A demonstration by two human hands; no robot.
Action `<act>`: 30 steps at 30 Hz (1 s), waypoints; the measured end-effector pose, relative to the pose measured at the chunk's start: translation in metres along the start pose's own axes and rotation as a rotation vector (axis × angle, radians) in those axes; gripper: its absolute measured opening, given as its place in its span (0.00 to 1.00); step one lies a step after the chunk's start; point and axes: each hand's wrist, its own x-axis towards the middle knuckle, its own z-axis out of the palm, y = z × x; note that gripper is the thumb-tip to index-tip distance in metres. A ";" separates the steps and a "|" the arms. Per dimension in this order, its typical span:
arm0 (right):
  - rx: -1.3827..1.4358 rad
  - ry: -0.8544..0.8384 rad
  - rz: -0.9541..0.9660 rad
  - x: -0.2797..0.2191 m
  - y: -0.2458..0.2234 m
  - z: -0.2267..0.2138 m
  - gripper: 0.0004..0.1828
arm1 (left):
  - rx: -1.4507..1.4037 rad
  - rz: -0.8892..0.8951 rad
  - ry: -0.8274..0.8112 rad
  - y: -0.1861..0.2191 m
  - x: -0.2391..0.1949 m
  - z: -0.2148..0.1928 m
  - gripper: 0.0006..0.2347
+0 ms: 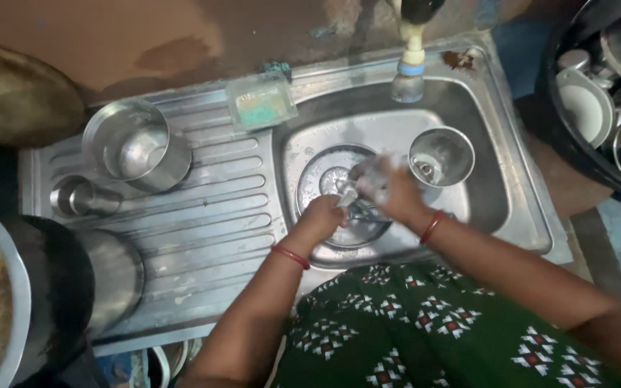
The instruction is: The person washes various stainless steel kitchen items, including a pressure cooker lid, a small pot, a blender jar, a plate, and cutlery, in a sink. They scrub the items with a sponge and rinse them under running water, placing the cleaned items on a drying rack or tray.
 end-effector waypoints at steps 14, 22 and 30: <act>-0.264 0.179 -0.567 -0.005 -0.018 -0.018 0.20 | 0.056 0.086 0.217 0.060 -0.035 0.001 0.12; 0.598 0.189 0.032 0.051 0.038 -0.033 0.18 | 0.334 0.097 0.354 0.088 -0.072 -0.013 0.12; -0.419 -0.021 -0.716 0.002 -0.032 -0.038 0.25 | 0.345 0.042 0.339 0.097 -0.075 -0.020 0.11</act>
